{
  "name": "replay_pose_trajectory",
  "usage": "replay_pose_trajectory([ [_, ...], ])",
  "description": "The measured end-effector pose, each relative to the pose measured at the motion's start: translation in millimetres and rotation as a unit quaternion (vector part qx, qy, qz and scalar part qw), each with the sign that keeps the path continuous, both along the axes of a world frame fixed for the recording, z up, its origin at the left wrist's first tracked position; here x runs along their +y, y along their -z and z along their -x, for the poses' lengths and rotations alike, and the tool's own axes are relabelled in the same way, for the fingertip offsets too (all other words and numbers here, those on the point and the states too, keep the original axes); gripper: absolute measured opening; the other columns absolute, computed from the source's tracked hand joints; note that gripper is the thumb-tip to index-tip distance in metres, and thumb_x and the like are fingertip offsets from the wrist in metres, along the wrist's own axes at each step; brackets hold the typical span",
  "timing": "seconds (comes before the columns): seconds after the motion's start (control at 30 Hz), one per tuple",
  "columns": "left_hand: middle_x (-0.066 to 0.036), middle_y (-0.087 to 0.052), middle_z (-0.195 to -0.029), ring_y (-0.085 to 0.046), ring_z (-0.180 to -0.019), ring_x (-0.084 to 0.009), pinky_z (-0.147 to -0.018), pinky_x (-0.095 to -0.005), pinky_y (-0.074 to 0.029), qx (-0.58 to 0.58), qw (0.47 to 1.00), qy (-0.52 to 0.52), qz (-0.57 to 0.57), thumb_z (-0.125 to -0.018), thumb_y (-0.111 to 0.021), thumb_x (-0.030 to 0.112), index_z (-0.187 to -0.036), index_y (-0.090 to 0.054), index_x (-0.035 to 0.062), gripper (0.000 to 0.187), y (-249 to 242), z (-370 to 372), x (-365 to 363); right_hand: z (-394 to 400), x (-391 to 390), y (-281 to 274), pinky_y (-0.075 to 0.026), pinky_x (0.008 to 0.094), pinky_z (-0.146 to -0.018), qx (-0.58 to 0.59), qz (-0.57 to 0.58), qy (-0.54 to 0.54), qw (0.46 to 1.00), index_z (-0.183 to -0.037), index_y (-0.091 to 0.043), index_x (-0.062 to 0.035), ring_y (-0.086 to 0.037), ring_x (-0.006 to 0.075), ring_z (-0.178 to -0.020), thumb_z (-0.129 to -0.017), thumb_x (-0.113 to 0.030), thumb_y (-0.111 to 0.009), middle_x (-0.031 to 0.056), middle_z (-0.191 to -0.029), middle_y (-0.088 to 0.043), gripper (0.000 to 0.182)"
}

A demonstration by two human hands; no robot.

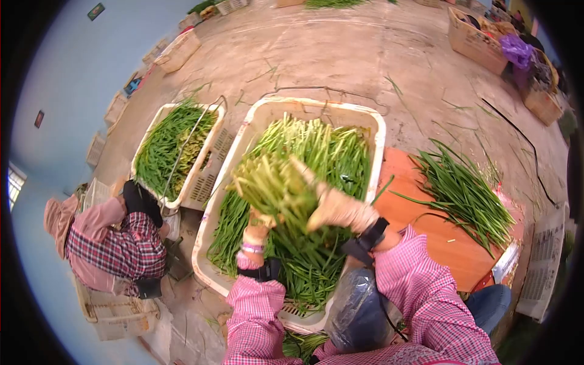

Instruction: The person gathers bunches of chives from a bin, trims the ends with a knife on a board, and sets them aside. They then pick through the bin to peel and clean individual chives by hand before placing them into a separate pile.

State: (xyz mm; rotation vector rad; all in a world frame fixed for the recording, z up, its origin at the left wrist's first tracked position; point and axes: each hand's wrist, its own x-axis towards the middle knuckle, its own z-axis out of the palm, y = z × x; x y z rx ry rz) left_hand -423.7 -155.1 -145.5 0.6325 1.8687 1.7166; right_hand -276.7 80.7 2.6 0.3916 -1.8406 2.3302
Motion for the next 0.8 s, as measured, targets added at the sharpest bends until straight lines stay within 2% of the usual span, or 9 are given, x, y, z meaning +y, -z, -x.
replay_pose_trajectory([
  [0.07, -0.015, -0.046, -0.136, -0.049, -0.121, -0.0294, -0.107, -0.0454, -0.035, -0.042, 0.995, 0.014, -0.091, -0.069, -0.081, 0.033, -0.138, -0.037, 0.0053, 0.087, -48, -43, 15, -5, -22, 3, -0.022, 0.0361, -0.114, 0.091, -0.182, 0.142, 0.969, -0.148, -0.009, -0.0036, -0.031, 0.0217, -0.136, -0.06, -0.034, -0.087, 0.0129, -0.148, -0.031, 0.121],
  [0.2, -0.016, -0.039, -0.141, -0.047, -0.122, -0.0329, -0.11, -0.0423, -0.03, 0.023, 0.995, 0.089, -0.025, -0.069, -0.08, 0.026, -0.143, -0.022, 0.0027, 0.097, -118, -72, 26, -15, -7, -7, -0.031, 0.0374, -0.11, -0.017, 0.089, -0.006, 0.996, -0.147, -0.011, 0.0013, -0.042, 0.023, -0.128, -0.061, -0.029, -0.087, 0.0141, -0.141, -0.04, 0.119],
  [0.23, -0.017, -0.039, -0.14, -0.048, -0.122, -0.0333, -0.11, -0.0413, -0.029, 0.145, 0.983, 0.11, 0.024, -0.07, -0.08, 0.025, -0.144, -0.019, 0.0017, 0.099, -135, -78, 42, -15, 3, -7, -0.032, 0.0371, -0.109, -0.022, 0.033, 0.0, 0.999, -0.148, -0.008, -0.0007, -0.039, 0.0225, -0.13, -0.061, -0.029, -0.088, 0.0134, -0.143, -0.038, 0.121],
  [0.4, -0.026, -0.046, -0.131, -0.054, -0.114, -0.0348, -0.094, -0.0377, -0.046, 0.385, 0.918, 0.093, 0.012, -0.07, -0.077, 0.027, -0.14, -0.025, -0.007, 0.094, -115, -87, 89, -43, 18, -5, -0.021, 0.0364, -0.113, 0.163, -0.115, 0.134, 0.971, -0.148, 0.003, -0.002, -0.031, 0.0257, -0.135, -0.052, -0.044, -0.089, 0.0152, -0.149, -0.028, 0.139],
  [0.43, -0.029, -0.049, -0.125, -0.055, -0.112, -0.0374, -0.094, -0.0388, -0.046, 0.387, 0.918, 0.064, 0.055, -0.071, -0.076, 0.029, -0.139, -0.024, -0.0109, 0.095, -139, -111, 101, -52, 23, -15, -0.021, 0.0368, -0.114, 0.113, -0.179, 0.183, 0.96, -0.148, 0.002, -0.0017, -0.03, 0.0259, -0.135, -0.053, -0.046, -0.088, 0.0157, -0.148, -0.029, 0.138],
  [0.57, -0.029, -0.049, -0.124, -0.055, -0.106, -0.0401, -0.093, -0.0413, -0.044, 0.41, 0.904, -0.019, 0.122, -0.065, -0.076, 0.028, -0.136, -0.024, -0.016, 0.099, -148, -148, 134, -59, 24, -10, -0.03, 0.0379, -0.109, 0.047, -0.071, 0.252, 0.964, -0.145, -0.021, -0.0005, -0.038, 0.0248, -0.13, -0.058, -0.047, -0.086, 0.0143, -0.141, -0.04, 0.118],
  [0.63, -0.029, -0.049, -0.123, -0.054, -0.106, -0.0396, -0.094, -0.0409, -0.043, 0.39, 0.908, -0.024, 0.152, -0.065, -0.074, 0.027, -0.137, -0.025, -0.0139, 0.096, -144, -153, 140, -61, 31, 8, -0.044, 0.0338, -0.097, -0.031, -0.057, 0.228, 0.971, -0.138, -0.036, -0.0007, -0.05, 0.0214, -0.119, -0.069, -0.028, -0.084, 0.0121, -0.133, -0.049, 0.089],
  [0.73, -0.027, -0.052, -0.12, -0.056, -0.105, -0.0391, -0.097, -0.0409, -0.042, 0.448, 0.874, -0.036, 0.185, -0.067, -0.071, 0.023, -0.138, -0.03, -0.0082, 0.088, -146, -155, 147, -53, 47, 20, -0.05, 0.0305, -0.091, -0.074, 0.079, 0.223, 0.969, -0.132, -0.044, -0.0005, -0.057, 0.0188, -0.11, -0.075, -0.012, -0.078, 0.0104, -0.123, -0.057, 0.067],
  [0.8, -0.025, -0.052, -0.121, -0.052, -0.11, -0.0388, -0.097, -0.0412, -0.042, 0.429, 0.896, 0.001, 0.115, -0.075, -0.069, 0.029, -0.135, -0.039, -0.0054, 0.075, -144, -150, 142, -62, 80, 60, -0.051, 0.0319, -0.09, -0.123, 0.012, 0.198, 0.972, -0.123, -0.052, -0.0009, -0.06, 0.0174, -0.105, -0.077, -0.006, -0.075, 0.0088, -0.113, -0.063, 0.051],
])
